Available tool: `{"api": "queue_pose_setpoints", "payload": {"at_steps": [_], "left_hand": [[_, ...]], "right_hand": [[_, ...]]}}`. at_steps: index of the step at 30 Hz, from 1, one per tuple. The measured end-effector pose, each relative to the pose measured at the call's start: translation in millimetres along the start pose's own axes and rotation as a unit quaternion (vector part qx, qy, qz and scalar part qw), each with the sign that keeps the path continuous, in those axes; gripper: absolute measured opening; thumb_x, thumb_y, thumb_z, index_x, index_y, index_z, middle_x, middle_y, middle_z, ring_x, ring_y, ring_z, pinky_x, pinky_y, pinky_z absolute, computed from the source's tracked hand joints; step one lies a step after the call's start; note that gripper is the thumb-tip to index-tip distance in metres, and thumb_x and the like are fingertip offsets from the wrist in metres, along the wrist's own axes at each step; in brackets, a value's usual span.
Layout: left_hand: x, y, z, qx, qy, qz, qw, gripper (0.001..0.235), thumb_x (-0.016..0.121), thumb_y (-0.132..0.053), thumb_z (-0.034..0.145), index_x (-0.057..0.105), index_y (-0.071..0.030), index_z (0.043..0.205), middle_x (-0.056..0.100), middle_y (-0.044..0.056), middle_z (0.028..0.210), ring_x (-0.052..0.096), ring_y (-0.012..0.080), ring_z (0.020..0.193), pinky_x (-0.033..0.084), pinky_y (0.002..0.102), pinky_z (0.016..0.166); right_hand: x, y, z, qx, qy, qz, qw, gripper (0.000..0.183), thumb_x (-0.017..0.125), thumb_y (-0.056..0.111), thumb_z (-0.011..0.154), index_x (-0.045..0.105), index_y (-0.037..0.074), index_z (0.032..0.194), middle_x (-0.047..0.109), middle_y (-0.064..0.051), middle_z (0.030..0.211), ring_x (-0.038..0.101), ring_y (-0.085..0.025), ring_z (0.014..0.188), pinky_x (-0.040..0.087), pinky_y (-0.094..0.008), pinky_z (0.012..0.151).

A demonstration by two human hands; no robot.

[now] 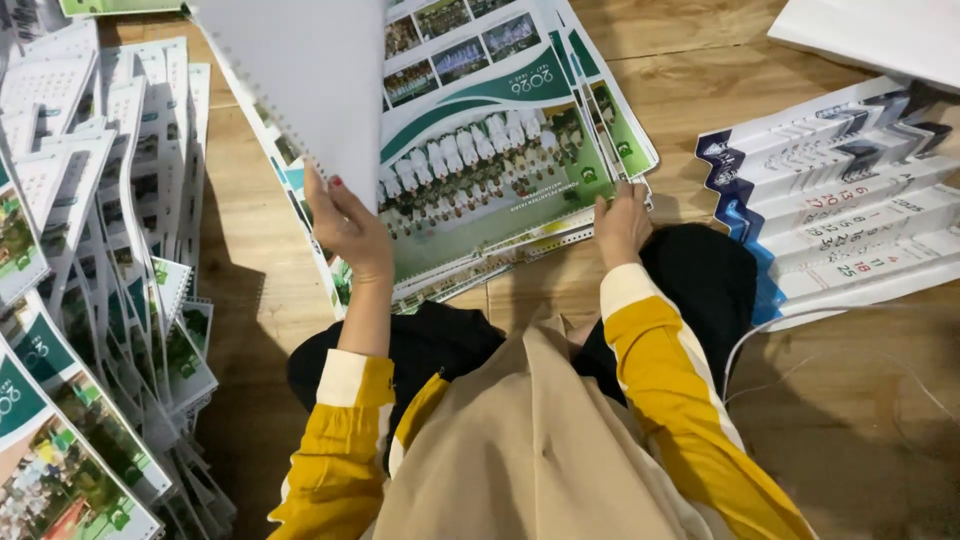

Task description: The person is sitting on the floor, flipping through, aligning, and stacking large printed calendar pages, likely for quality control or preparation for binding.

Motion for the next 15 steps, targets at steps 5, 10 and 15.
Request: {"api": "queue_pose_setpoints", "payload": {"at_steps": [5,10,15], "left_hand": [[49,-23,-39,0.131,0.147,0.034,0.98,0.019,0.044,-0.009,0.092,0.059,-0.012,0.103,0.058,0.008,0.091,0.06,0.0226,0.077,0.051,0.028,0.065],[86,-58,-98,0.255,0.317,0.095,0.909,0.013,0.058,-0.01,0.082,0.064,-0.021,0.08,0.058,-0.002,0.073,0.056,0.0153,0.06,0.049,0.026,0.049],[100,-81,-144,0.337,0.338,0.136,0.868,0.016,0.065,-0.012,0.067,0.064,-0.015,0.082,0.061,0.005,0.1,0.056,0.0216,0.072,0.052,0.03,0.05]], "right_hand": [[3,-12,7,0.001,-0.002,0.013,1.0,0.025,0.057,0.022,0.084,0.058,0.008,0.104,0.049,-0.009,0.103,0.059,-0.041,0.087,0.049,-0.057,0.07],[-8,-5,5,0.02,0.006,0.014,1.0,0.022,0.057,0.023,0.083,0.059,0.011,0.102,0.059,-0.009,0.094,0.061,-0.04,0.085,0.048,-0.054,0.069],[-23,-6,8,0.034,-0.074,0.095,0.992,0.015,0.061,0.017,0.078,0.059,0.009,0.091,0.063,-0.012,0.081,0.061,-0.039,0.081,0.048,-0.052,0.066]]}}
Point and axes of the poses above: each hand's wrist, its own z-axis towards the middle knuckle, its own x-axis out of the palm, y = z × x, the point moved 8 cm from there along z, towards the middle knuckle
